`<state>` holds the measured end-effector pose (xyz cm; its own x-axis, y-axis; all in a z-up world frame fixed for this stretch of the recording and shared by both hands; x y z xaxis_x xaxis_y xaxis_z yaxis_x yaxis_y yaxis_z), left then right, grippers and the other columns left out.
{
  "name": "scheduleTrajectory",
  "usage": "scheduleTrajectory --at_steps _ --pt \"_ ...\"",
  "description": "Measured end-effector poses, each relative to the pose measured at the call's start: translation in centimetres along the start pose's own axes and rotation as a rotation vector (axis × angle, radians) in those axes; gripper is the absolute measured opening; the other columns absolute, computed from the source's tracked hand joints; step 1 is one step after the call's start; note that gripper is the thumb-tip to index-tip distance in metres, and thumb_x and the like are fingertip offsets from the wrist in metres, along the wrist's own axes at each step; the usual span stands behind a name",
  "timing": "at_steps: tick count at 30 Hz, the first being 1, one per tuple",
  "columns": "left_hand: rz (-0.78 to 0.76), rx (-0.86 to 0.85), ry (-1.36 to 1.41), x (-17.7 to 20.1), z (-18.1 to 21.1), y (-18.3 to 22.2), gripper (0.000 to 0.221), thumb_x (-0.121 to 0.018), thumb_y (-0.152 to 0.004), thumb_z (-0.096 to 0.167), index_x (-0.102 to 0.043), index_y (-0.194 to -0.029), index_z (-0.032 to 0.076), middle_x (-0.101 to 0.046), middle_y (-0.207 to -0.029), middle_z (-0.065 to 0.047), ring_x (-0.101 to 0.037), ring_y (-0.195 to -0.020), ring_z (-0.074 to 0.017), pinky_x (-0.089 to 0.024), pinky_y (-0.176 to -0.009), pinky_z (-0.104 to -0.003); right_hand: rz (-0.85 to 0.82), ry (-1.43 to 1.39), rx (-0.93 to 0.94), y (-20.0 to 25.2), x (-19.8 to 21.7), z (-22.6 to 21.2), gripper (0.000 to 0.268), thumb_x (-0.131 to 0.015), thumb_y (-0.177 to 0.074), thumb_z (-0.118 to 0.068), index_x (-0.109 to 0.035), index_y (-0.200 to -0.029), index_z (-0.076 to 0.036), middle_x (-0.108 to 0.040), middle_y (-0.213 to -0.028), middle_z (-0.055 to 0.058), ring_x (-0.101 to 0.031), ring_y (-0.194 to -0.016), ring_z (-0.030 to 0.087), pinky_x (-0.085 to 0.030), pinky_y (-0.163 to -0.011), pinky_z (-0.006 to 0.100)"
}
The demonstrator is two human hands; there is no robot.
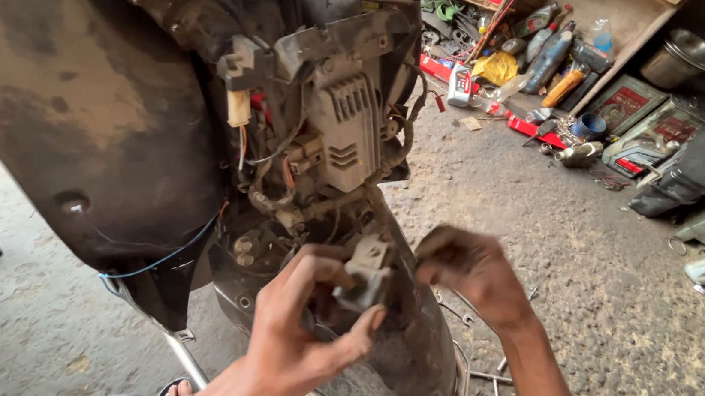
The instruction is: Inspecting and repairing the internal wiring and components behind the front panel of a motorcycle.
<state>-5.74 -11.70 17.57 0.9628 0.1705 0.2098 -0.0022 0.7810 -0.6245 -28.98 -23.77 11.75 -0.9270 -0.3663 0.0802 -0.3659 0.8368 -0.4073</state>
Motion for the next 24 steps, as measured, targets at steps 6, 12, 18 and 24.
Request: scheduleTrajectory --at_steps 6,12,18,24 --pt "-0.100 0.117 0.492 -3.1 0.0 -1.1 0.039 -0.082 -0.094 0.026 -0.064 -0.117 -0.001 -0.068 -0.119 -0.015 -0.068 -0.101 -0.0206 -0.062 -0.087 -0.038 -0.278 -0.088 -0.332 2.0 -7.0 3.7 0.045 -0.083 -0.081 -0.024 -0.066 -0.116 -0.001 -0.076 -0.101 0.009 -0.073 -0.092 0.021 -0.063 -0.086 0.038" --pt "-0.326 -0.091 0.353 -3.4 2.7 -0.7 0.059 -0.067 -0.096 0.026 -0.054 -0.144 -0.005 -0.063 -0.142 -0.021 -0.065 -0.134 -0.0348 -0.052 -0.113 -0.044 -0.033 -0.310 -0.533 6.6 -7.8 10.1 0.042 -0.076 -0.086 -0.016 -0.062 -0.123 -0.004 -0.066 -0.101 0.005 -0.066 -0.090 0.017 -0.057 -0.074 0.034" --pt "-0.050 -0.483 -0.145 -1.2 3.4 4.6 0.037 -0.076 -0.091 0.009 -0.062 -0.123 -0.002 -0.063 -0.135 -0.027 -0.068 -0.124 -0.0389 -0.057 -0.105 -0.045 0.290 -0.682 -0.718 6.0 -10.2 2.2 0.038 -0.064 -0.078 -0.020 -0.061 -0.113 -0.006 -0.071 -0.087 0.009 -0.072 -0.075 0.017 -0.060 -0.066 0.033" --pt "-0.140 -0.524 -0.201 -0.8 3.1 6.0 0.039 -0.082 -0.076 0.006 -0.067 -0.111 -0.005 -0.065 -0.117 -0.021 -0.070 -0.113 -0.0376 -0.058 -0.094 -0.046 0.157 -0.959 -0.307 2.1 -7.4 -3.4 0.035 -0.056 -0.111 -0.026 -0.060 -0.120 0.008 -0.064 -0.072 0.005 -0.054 -0.049 0.010 -0.046 -0.041 0.021"
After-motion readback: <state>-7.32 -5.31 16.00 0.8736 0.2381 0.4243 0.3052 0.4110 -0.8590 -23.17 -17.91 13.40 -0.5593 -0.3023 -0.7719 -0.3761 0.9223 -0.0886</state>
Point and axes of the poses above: each hand's wrist, its own y-axis away from the middle knuckle, its own x-axis out of the back of the hand, z = x × y, the point moved 10 cm from there along -y, towards the middle knuckle
